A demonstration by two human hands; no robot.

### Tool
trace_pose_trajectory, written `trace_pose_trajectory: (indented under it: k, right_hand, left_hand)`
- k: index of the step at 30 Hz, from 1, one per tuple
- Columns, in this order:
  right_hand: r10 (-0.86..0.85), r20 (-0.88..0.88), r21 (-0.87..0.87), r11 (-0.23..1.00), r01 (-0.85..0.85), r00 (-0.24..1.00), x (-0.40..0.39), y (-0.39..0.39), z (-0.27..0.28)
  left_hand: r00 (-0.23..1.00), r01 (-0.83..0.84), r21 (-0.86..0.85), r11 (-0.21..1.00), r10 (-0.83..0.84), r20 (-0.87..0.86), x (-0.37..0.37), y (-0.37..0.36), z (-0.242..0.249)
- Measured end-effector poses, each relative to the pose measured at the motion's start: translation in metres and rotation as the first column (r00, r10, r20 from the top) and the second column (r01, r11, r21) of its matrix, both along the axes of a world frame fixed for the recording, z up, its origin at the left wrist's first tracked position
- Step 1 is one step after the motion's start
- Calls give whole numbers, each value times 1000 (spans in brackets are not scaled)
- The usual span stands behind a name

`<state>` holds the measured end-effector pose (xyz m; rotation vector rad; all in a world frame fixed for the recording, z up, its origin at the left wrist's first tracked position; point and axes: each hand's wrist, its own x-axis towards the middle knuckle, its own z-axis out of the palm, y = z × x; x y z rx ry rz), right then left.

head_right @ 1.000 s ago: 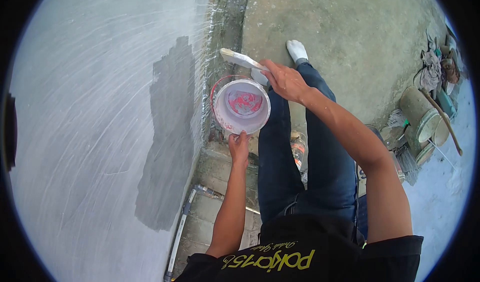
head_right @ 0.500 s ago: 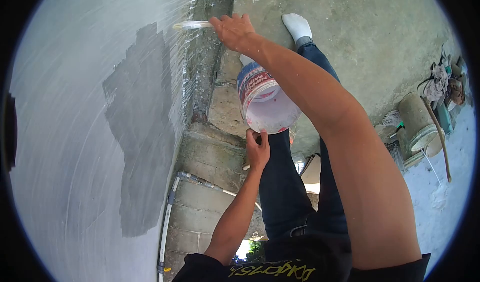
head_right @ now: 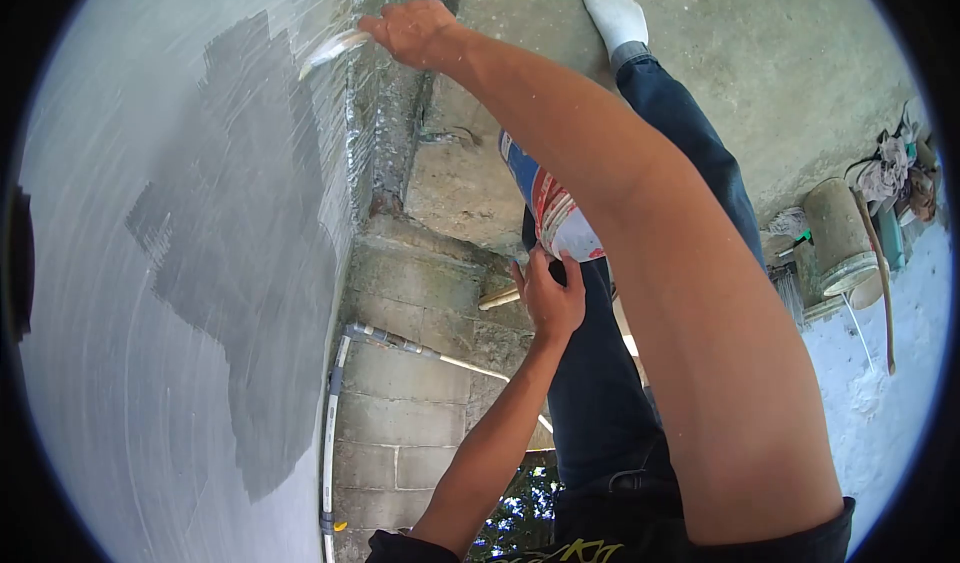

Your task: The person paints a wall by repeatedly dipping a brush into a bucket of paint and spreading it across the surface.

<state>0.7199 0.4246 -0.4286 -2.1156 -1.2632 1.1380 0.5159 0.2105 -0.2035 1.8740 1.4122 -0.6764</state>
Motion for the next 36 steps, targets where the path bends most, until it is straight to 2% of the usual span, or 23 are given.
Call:
trace_pose_trajectory:
  k: [4, 6, 7, 10, 11, 13, 15, 16, 17, 19, 21, 22, 23, 26, 27, 28, 30, 31, 32, 34, 36]
  right_hand:
    - [-130, 98, 98, 988, 121, 987, 82, -11, -23]
    - [-205, 134, 65, 978, 198, 970, 120, -19, -8]
    - [-244, 149, 50, 970, 239, 958, 129, -22, -2]
    - [-383, 146, 187, 916, 355, 912, 124, -27, -13]
    - [-440, 108, 175, 891, 418, 892, 108, -27, -13]
    - [-441, 60, 77, 897, 436, 896, 68, -25, -1]
    - [-466, -157, 25, 880, 475, 871, 9, -19, 13]
    - [-413, -290, -119, 911, 395, 864, -16, -10, 30]
    - [-444, -373, -120, 894, 432, 815, -46, -7, 41]
    - [-350, -475, -187, 937, 297, 807, -86, -5, 65]
    - [-302, -474, -193, 952, 237, 827, -112, -8, 75]
    - [-276, -473, -195, 959, 206, 837, -118, -9, 75]
    - [-263, -441, -175, 963, 205, 858, -118, -12, 70]
    - [-204, -288, -76, 979, 191, 936, -75, -22, 45]
    - [-177, -199, -18, 984, 177, 964, -46, -22, 37]
    - [-222, -150, 21, 974, 227, 964, -13, -18, 33]
    - [-236, 49, 233, 948, 219, 971, 52, -14, 10]
    - [-202, 62, 260, 949, 179, 977, 89, -13, -6]
    - [-167, 78, 290, 947, 138, 983, 121, -14, -11]
    - [-222, 204, 174, 967, 188, 954, 165, -20, 10]
    - [-347, 205, 297, 913, 280, 915, 177, -31, -4]
  left_hand:
    - [1000, -7, -39, 999, 6, -31, 8, 2, 2]
    - [998, -34, -109, 993, 29, -50, 10, 7, 4]
    - [997, -46, -143, 989, 37, -63, 11, 9, 5]
    - [998, -30, -132, 991, 22, -61, 8, 9, 4]
    - [999, -25, -92, 995, 22, -35, 6, 8, 2]
    - [1000, -14, -14, 1000, 14, 11, 4, 3, 0]
    - [1000, -6, -43, 999, 5, -13, 4, 4, 0]
    - [1000, -2, -59, 998, 1, -26, 4, 5, 1]
    - [999, -11, -112, 994, 6, -42, 4, 7, 3]
    - [997, -32, -215, 976, 16, -73, 4, 13, 7]
    - [996, 32, -109, 994, -22, 88, 2, 12, 11]
    - [994, 42, -98, 994, -32, 101, 2, 11, 11]
    - [993, 51, -86, 995, -41, 113, 1, 11, 11]
    - [999, 20, -144, 989, -23, -22, 5, 12, 7]
    - [999, 5, -138, 990, -12, -51, 3, 8, 3]
    - [997, -10, -130, 991, 0, -79, 2, 6, 0]
    - [999, 4, -52, 999, -6, -36, 3, 3, -1]
    - [1000, 10, -14, 1000, -10, -14, 4, 2, -1]
    - [1000, -6, -49, 999, 5, -29, 5, 3, 0]
    - [997, -37, -117, 992, 29, -65, 7, 7, 4]
    - [1000, -18, -25, 1000, 18, -10, 6, 4, 2]
